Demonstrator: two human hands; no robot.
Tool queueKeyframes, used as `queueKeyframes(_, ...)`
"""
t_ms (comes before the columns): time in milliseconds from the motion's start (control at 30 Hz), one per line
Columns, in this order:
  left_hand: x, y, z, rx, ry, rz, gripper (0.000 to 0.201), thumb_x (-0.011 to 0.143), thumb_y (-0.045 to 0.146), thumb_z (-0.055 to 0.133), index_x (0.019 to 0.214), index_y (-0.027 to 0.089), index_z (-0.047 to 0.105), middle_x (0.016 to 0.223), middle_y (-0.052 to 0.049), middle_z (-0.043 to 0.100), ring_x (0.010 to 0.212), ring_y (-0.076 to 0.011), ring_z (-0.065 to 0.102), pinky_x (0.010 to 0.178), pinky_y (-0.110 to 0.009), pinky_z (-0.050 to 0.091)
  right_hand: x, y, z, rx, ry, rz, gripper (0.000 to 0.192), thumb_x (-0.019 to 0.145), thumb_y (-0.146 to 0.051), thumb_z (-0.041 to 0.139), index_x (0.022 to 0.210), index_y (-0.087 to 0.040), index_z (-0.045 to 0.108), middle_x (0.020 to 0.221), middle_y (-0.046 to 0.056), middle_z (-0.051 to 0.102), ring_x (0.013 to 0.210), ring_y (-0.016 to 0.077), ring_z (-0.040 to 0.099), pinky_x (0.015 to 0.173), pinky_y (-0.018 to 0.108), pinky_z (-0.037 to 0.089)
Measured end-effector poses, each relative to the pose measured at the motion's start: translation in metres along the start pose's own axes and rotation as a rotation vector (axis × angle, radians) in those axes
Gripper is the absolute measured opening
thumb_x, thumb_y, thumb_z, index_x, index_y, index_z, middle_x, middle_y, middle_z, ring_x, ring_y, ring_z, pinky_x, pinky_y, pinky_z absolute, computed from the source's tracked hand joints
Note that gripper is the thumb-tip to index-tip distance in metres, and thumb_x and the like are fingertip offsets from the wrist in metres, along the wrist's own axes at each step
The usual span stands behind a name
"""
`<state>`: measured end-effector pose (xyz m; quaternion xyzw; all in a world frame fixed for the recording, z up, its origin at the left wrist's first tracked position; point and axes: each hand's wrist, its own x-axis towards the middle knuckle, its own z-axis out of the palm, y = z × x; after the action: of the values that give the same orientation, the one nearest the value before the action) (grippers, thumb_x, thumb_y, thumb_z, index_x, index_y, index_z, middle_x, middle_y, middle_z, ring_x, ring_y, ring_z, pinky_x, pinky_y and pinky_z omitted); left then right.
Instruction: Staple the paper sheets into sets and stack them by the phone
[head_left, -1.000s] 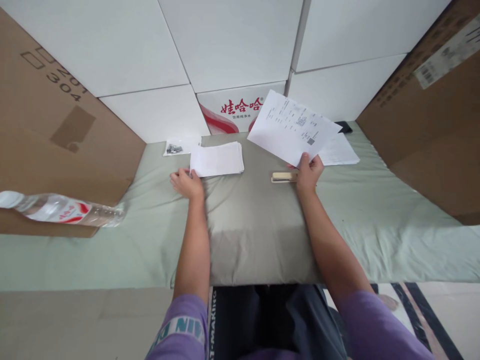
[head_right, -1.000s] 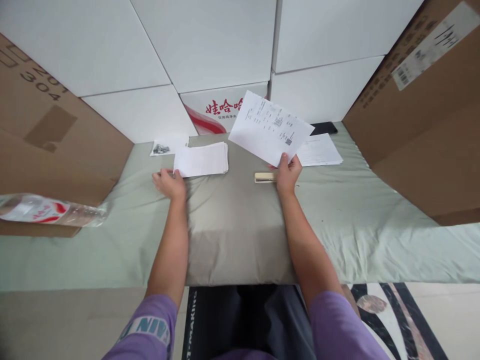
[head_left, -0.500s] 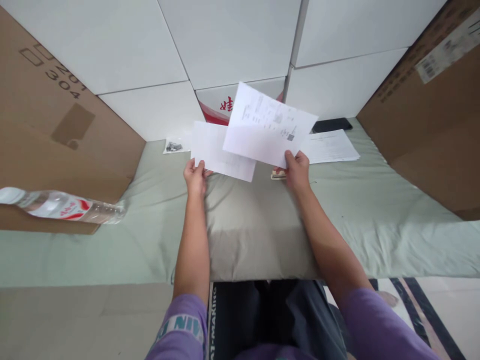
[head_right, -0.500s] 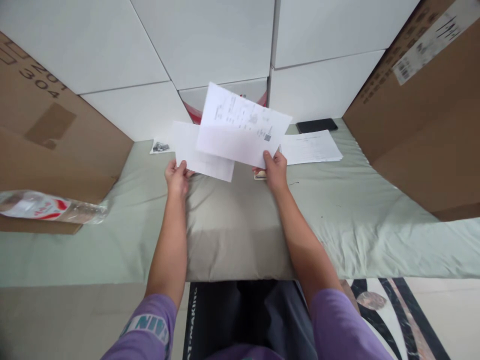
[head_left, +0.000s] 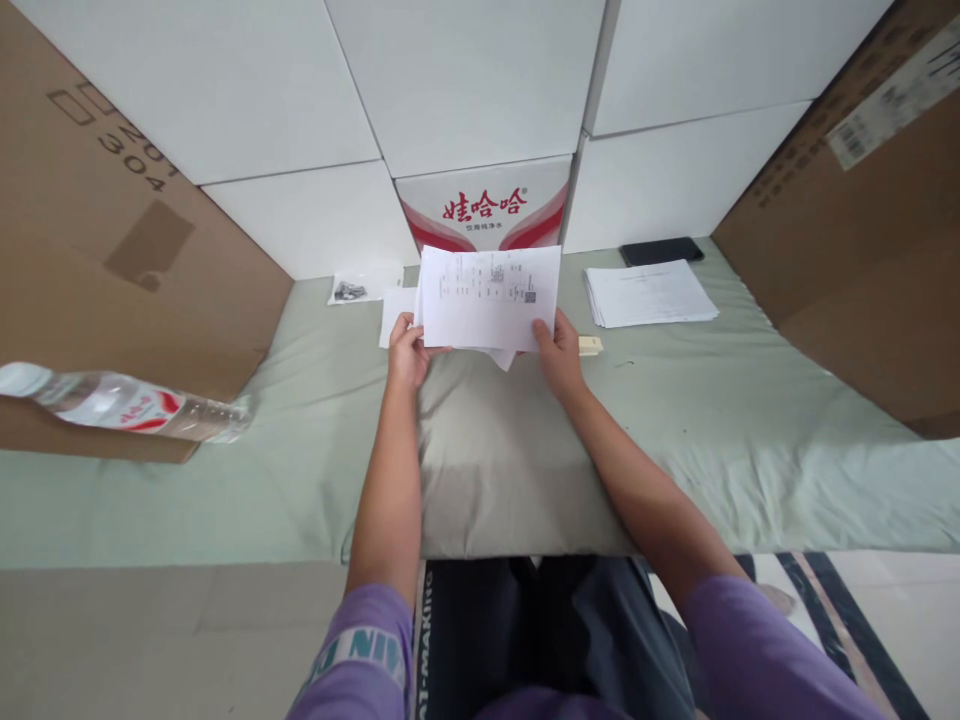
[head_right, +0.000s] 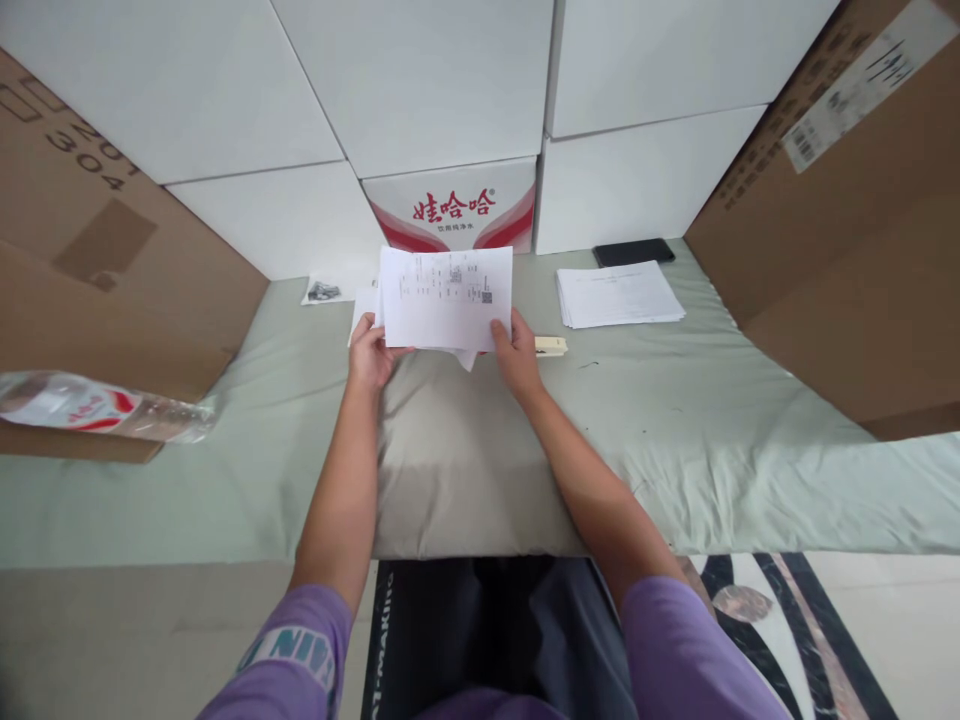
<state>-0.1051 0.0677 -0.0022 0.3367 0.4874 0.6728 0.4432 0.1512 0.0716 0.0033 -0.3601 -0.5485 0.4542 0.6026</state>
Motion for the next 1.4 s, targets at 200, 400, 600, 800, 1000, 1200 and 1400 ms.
queueKeyframes(200, -0.001, -0.006, -0.005, 0.157, -0.031, 0.037, 0.053, 0.066, 0.055, 0.085, 0.101, 0.018, 0.069, 0.105, -0.012, 0.074, 0.095, -0.0262, 0.073, 0.08, -0.04, 0.062, -0.002, -0.001, -0.005, -0.195, 0.038, -0.088, 0.046, 0.091, -0.069, 0.056, 0.103, -0.025, 0.064, 0.101, 0.007, 0.068, 0.1, 0.0251, 0.061, 0.099, 0.045, 0.052)
queueKeyframes(400, -0.001, -0.009, -0.011, 0.131, -0.107, 0.087, 0.055, 0.05, 0.038, 0.094, 0.095, 0.017, 0.071, 0.103, -0.011, 0.078, 0.098, -0.0275, 0.074, 0.094, -0.041, 0.058, 0.005, 0.004, -0.01, -0.038, -0.139, -0.046, 0.052, 0.08, -0.065, 0.074, 0.11, -0.025, 0.06, 0.105, 0.007, 0.071, 0.099, 0.0237, 0.068, 0.09, 0.04, 0.056)
queueKeyframes(600, -0.003, -0.006, -0.013, 0.133, -0.173, 0.112, 0.066, 0.048, 0.047, 0.094, 0.103, 0.019, 0.07, 0.101, -0.011, 0.078, 0.103, -0.0309, 0.074, 0.095, -0.043, 0.058, 0.006, 0.011, -0.012, -0.112, -0.144, -0.024, 0.05, 0.082, -0.065, 0.071, 0.106, -0.021, 0.071, 0.103, 0.008, 0.075, 0.096, 0.0248, 0.07, 0.089, 0.041, 0.057)
queueKeyframes(800, -0.009, -0.01, 0.003, 0.128, -0.207, 0.155, 0.075, 0.049, 0.053, 0.094, 0.112, 0.019, 0.071, 0.103, -0.011, 0.079, 0.11, -0.031, 0.072, 0.102, -0.043, 0.055, -0.005, 0.021, -0.002, -0.198, -0.198, -0.018, 0.05, 0.083, -0.064, 0.068, 0.107, -0.02, 0.075, 0.1, 0.007, 0.076, 0.095, 0.0255, 0.07, 0.088, 0.042, 0.057)
queueKeyframes(1000, -0.006, -0.007, -0.002, 0.098, -0.136, 0.194, 0.062, 0.049, 0.059, 0.093, 0.092, 0.018, 0.075, 0.093, -0.009, 0.079, 0.097, -0.0288, 0.075, 0.089, -0.038, 0.06, -0.007, 0.006, -0.004, -0.267, -0.139, -0.14, 0.045, 0.086, -0.059, 0.065, 0.107, -0.021, 0.077, 0.104, 0.006, 0.076, 0.099, 0.0249, 0.07, 0.091, 0.039, 0.055)
queueKeyframes(1200, -0.009, -0.013, 0.007, 0.121, -0.106, 0.212, 0.055, 0.059, 0.063, 0.087, 0.091, 0.019, 0.074, 0.098, -0.01, 0.078, 0.103, -0.03, 0.073, 0.093, -0.043, 0.06, -0.01, 0.007, -0.003, -0.267, -0.098, -0.024, 0.043, 0.087, -0.06, 0.062, 0.088, -0.019, 0.076, 0.077, 0.005, 0.07, 0.075, 0.0223, 0.066, 0.071, 0.035, 0.055)
queueKeyframes(1400, -0.011, -0.022, 0.009, 0.172, -0.093, 0.246, 0.05, 0.064, 0.054, 0.088, 0.095, 0.018, 0.074, 0.101, -0.011, 0.078, 0.103, -0.0267, 0.073, 0.093, -0.038, 0.059, -0.008, 0.015, -0.002, -0.255, -0.045, 0.01, 0.037, 0.082, -0.055, 0.066, 0.085, -0.019, 0.074, 0.079, 0.005, 0.071, 0.077, 0.0225, 0.065, 0.074, 0.037, 0.055)
